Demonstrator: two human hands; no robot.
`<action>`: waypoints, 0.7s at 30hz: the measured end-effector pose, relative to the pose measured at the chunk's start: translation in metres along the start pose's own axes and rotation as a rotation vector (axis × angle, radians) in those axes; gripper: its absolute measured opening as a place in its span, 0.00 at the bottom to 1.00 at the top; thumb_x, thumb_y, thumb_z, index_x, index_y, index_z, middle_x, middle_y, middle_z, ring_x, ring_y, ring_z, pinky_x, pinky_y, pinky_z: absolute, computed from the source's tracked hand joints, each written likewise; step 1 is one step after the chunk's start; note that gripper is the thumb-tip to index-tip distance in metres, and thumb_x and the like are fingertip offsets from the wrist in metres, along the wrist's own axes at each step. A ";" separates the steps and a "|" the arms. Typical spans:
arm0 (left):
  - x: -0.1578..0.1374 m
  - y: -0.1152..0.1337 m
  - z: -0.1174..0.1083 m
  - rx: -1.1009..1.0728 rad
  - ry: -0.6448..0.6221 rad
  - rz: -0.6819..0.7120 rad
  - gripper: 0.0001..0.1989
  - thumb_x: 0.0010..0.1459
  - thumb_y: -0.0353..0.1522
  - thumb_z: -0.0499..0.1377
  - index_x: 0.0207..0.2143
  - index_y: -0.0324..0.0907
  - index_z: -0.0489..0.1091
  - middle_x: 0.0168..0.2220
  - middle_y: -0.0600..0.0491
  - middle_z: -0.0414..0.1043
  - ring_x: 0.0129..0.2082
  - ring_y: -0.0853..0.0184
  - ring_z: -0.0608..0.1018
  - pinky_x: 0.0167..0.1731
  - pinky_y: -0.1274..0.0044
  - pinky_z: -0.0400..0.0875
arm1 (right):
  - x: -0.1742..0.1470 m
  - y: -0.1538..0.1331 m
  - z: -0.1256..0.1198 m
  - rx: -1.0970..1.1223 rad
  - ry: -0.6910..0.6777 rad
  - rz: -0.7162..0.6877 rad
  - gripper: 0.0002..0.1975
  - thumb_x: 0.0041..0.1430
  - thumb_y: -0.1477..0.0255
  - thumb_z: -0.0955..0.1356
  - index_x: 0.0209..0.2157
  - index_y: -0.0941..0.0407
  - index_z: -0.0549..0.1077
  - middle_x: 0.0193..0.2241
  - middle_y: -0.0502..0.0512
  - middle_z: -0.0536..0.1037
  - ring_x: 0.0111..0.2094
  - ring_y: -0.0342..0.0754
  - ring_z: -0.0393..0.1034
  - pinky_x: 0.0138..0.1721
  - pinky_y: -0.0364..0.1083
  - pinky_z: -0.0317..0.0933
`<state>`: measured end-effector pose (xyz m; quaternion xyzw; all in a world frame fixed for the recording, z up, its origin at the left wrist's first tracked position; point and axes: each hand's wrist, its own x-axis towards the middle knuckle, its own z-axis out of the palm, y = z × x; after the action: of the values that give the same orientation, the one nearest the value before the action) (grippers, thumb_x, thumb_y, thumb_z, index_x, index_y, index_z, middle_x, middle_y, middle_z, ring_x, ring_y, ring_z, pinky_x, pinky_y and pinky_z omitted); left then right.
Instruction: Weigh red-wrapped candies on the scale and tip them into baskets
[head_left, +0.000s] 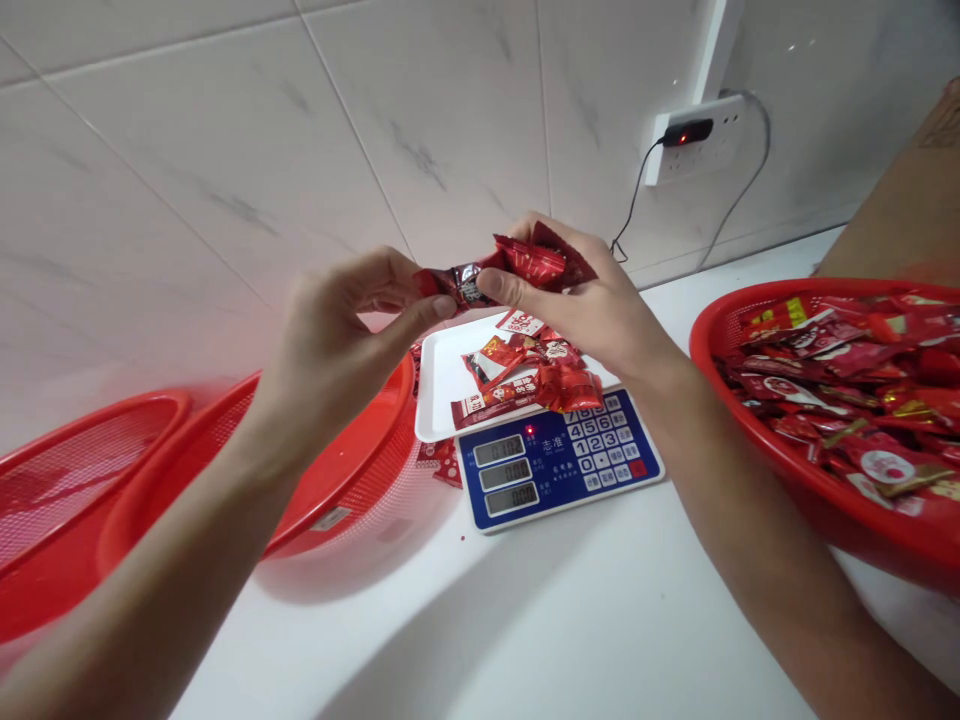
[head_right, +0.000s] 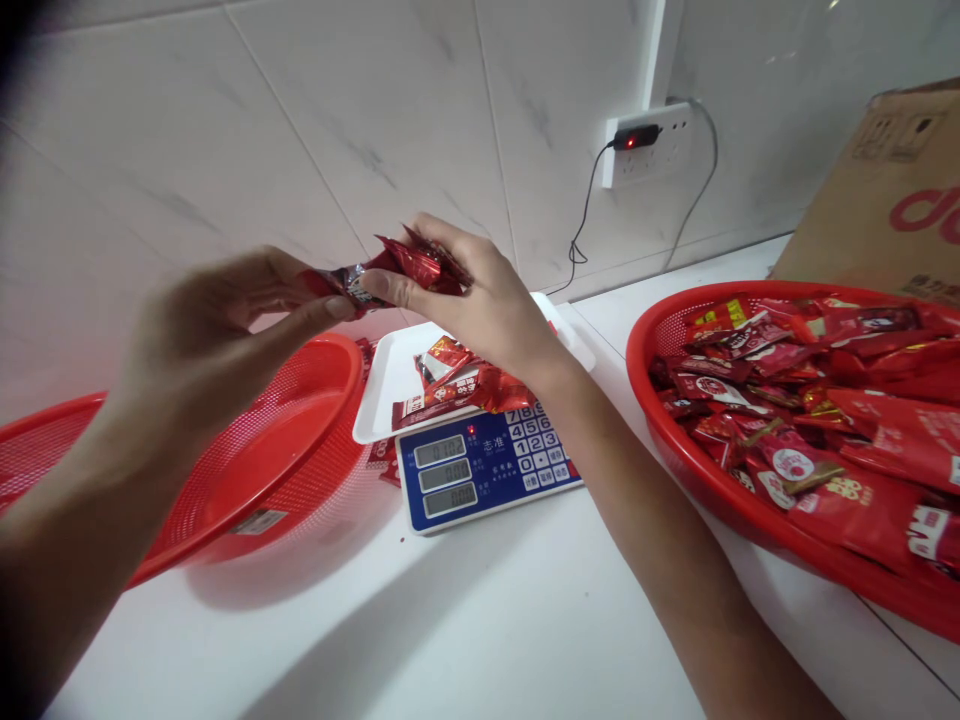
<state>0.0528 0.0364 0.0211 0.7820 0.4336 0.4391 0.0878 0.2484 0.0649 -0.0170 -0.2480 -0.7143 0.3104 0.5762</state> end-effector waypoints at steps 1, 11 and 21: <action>-0.001 -0.001 0.000 -0.004 -0.003 -0.001 0.04 0.55 0.32 0.64 0.29 0.41 0.74 0.28 0.57 0.78 0.31 0.73 0.78 0.34 0.81 0.71 | 0.000 0.000 0.000 0.006 0.002 0.005 0.20 0.57 0.55 0.72 0.31 0.56 0.66 0.29 0.46 0.65 0.33 0.40 0.65 0.37 0.41 0.66; -0.003 -0.009 0.003 0.006 -0.005 -0.051 0.07 0.54 0.36 0.64 0.29 0.42 0.72 0.29 0.58 0.78 0.32 0.72 0.78 0.36 0.81 0.71 | 0.004 0.005 -0.006 0.080 0.071 0.101 0.21 0.54 0.55 0.75 0.32 0.56 0.67 0.30 0.47 0.67 0.35 0.41 0.68 0.37 0.41 0.68; -0.009 -0.018 -0.002 -0.403 0.163 -0.239 0.11 0.49 0.25 0.60 0.24 0.44 0.60 0.24 0.58 0.73 0.28 0.72 0.78 0.31 0.79 0.76 | 0.011 0.024 -0.009 0.361 0.112 0.590 0.17 0.59 0.64 0.73 0.30 0.55 0.62 0.23 0.45 0.60 0.21 0.36 0.52 0.14 0.36 0.48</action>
<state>0.0387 0.0402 0.0078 0.6536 0.4323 0.5650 0.2581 0.2547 0.0912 -0.0259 -0.3546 -0.5129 0.5707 0.5344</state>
